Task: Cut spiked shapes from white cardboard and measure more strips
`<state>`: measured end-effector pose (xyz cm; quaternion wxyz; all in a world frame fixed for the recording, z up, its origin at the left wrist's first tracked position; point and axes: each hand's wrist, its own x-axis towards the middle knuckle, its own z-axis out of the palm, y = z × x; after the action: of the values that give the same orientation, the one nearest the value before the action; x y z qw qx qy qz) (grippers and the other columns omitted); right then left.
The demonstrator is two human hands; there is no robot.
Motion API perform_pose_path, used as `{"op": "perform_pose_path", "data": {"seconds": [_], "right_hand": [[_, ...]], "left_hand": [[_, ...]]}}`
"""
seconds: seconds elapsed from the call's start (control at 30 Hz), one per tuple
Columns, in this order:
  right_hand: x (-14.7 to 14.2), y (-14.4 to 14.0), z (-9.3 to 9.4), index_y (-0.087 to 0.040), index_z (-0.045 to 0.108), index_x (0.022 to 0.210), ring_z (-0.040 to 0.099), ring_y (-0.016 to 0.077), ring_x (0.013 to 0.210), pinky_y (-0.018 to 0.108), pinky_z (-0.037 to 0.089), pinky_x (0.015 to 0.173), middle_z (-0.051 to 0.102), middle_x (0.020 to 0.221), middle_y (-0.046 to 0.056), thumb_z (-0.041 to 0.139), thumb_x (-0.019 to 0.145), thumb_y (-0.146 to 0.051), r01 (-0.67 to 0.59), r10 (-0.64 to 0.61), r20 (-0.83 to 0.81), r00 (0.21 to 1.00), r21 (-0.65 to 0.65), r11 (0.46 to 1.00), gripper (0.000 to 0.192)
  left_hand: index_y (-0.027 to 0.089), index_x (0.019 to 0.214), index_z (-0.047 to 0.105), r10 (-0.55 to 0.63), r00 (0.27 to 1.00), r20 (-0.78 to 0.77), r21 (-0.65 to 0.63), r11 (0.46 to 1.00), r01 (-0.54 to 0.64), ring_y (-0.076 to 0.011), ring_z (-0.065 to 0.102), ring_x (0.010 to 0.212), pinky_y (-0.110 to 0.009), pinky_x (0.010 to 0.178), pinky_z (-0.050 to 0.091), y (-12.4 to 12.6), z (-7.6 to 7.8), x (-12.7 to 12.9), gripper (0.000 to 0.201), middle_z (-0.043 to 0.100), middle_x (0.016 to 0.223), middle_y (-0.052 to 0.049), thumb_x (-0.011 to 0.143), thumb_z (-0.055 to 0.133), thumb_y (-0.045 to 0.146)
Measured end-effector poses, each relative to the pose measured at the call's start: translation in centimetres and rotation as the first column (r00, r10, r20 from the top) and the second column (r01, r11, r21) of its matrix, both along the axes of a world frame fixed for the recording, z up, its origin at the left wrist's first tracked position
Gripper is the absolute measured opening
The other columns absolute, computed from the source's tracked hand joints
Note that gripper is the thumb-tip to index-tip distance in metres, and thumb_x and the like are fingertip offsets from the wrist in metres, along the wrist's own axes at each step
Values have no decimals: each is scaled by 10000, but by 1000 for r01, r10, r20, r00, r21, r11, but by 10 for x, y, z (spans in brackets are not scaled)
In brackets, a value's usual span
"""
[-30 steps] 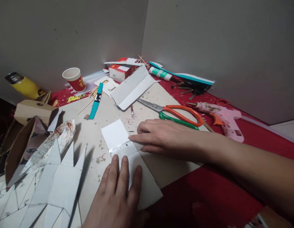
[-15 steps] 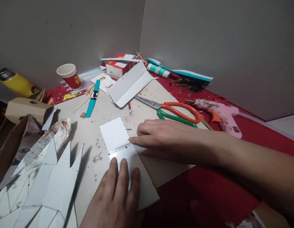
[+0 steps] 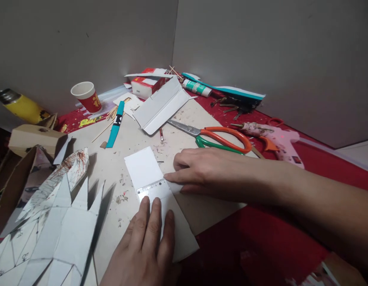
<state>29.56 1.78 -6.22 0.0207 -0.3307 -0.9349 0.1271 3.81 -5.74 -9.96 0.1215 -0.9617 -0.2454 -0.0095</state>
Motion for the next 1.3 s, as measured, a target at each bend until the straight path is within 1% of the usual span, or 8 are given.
{"op": "perform_pose_path", "data": {"seconds": [0.17,0.23,0.33,0.4,0.5,0.6,0.9,1.3], "right_hand": [[-1,0,-2,-231,652,1092,528,204,799,307,361,655,589,927,67,567,921,-259,4,-4,-32,999,-3,1000,194],[-2,-1,-2,-232,643,1104,529,208,811,310,371,667,586,939,69,544,937,-273,15,-15,-26,1000,-10,1000,199],[-3,-1,0,-207,634,1100,534,223,842,326,389,692,589,955,79,548,934,-280,18,-19,-8,1000,-8,1000,201],[-3,-1,2,-185,638,1048,541,227,858,329,399,707,594,954,82,569,920,-274,31,-31,0,1000,-24,999,171],[-4,0,4,-174,640,989,549,222,861,326,406,716,599,943,79,574,919,-271,48,-48,5,999,-48,998,137],[-3,-1,4,-176,646,997,549,221,852,325,404,707,601,932,79,563,927,-277,42,-42,10,999,-40,998,149],[-3,-1,5,-181,658,1001,540,218,839,324,391,691,597,908,78,550,938,-277,18,-17,17,1000,-20,1000,158],[-1,-2,2,-185,648,1029,541,229,855,334,400,704,594,937,85,533,943,-290,25,-25,14,1000,8,1000,178]], "left_hand": [[128,1355,473,16,1000,-12,49,999,-15,-365,517,1267,-373,935,511,0,-3,-1,560,569,1369,-188,909,499,466],[123,1349,481,-4,1000,-12,53,999,5,-362,532,1252,-359,911,519,0,-3,-2,557,579,1357,-191,911,498,465],[123,1350,482,4,1000,-7,49,999,-4,-363,522,1263,-366,923,510,-2,-4,-2,531,573,1363,-195,922,489,438],[129,1354,477,29,1000,-8,42,999,-29,-367,500,1283,-381,948,499,-2,-3,-2,515,561,1378,-190,923,487,412],[115,1353,478,-7,1000,-18,33,999,8,-374,519,1263,-378,920,524,-1,-2,-1,536,568,1368,-197,910,502,416],[103,1338,495,-40,999,-21,32,999,40,-377,546,1234,-367,881,551,2,1,-1,540,579,1351,-209,912,495,434],[92,1326,516,-33,999,-16,1,999,33,-396,527,1246,-394,890,549,1,4,0,530,566,1363,-214,912,496,423],[101,1337,510,-31,999,19,12,999,31,-326,533,1257,-361,925,480,2,4,0,549,578,1360,-191,933,444,467]]}}
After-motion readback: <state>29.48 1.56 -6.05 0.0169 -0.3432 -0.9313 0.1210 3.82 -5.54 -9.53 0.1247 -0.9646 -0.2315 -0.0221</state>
